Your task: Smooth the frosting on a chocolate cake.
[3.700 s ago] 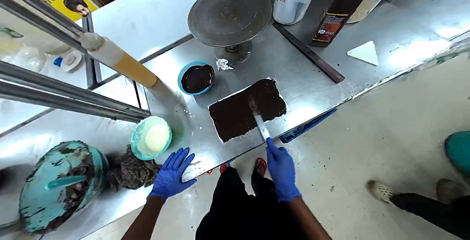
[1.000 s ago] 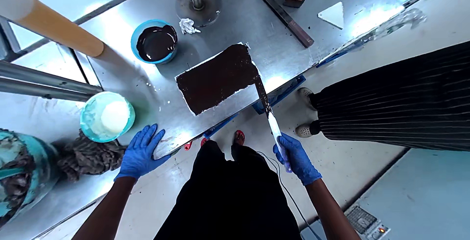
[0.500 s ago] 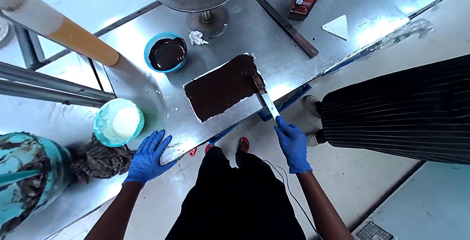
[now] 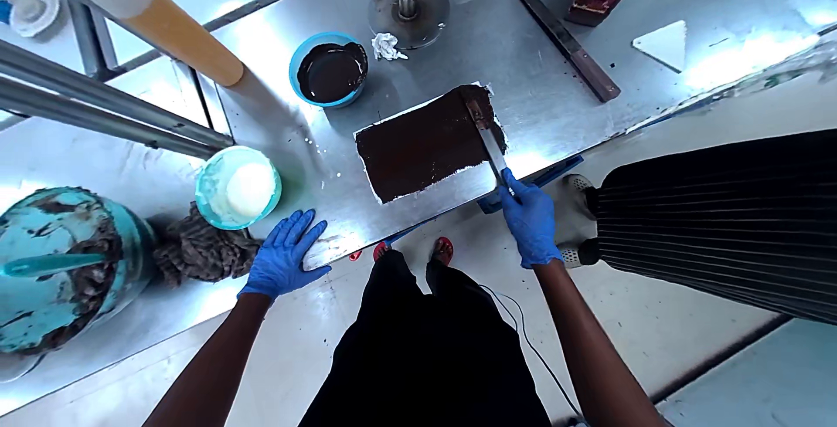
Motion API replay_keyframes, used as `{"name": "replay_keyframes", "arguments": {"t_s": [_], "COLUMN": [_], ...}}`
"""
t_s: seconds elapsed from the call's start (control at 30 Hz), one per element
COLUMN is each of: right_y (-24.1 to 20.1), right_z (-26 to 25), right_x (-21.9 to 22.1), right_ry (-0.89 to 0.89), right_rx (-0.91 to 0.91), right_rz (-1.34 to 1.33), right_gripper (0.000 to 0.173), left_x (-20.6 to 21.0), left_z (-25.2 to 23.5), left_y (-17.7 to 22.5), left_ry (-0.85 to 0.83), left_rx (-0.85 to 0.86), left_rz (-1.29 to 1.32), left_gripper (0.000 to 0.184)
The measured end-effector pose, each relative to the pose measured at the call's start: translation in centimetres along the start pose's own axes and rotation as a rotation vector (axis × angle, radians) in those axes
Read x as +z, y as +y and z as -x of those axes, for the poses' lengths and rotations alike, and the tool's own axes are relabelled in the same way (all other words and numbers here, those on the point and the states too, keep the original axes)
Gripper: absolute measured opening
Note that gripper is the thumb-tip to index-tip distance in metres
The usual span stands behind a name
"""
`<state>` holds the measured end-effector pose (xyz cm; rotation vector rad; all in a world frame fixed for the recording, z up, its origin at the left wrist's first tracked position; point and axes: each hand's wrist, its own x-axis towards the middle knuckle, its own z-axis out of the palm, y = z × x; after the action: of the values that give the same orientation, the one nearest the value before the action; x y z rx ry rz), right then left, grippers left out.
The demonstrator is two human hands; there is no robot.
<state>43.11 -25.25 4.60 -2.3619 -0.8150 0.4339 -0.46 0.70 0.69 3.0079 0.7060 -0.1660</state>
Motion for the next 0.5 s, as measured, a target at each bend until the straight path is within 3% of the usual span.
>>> {"name": "replay_keyframes", "arguments": {"t_s": [0.3, 0.5], "right_y": [-7.7, -8.5], "right_z": [8.5, 9.4], "right_x": [8.2, 10.1], "right_ry": [-0.244, -0.165], "right_rx": [-0.105, -0.212], "right_rz": [-0.053, 0.135], "right_gripper": [0.042, 0.046], "left_x": [-0.1, 0.2], "left_z": [-0.1, 0.1], "left_y": [-0.1, -0.2], "left_ry": [-0.002, 0.002], "left_rx": [-0.002, -0.004], "left_rz": [0.017, -0.004], "left_gripper": [0.101, 0.103]}}
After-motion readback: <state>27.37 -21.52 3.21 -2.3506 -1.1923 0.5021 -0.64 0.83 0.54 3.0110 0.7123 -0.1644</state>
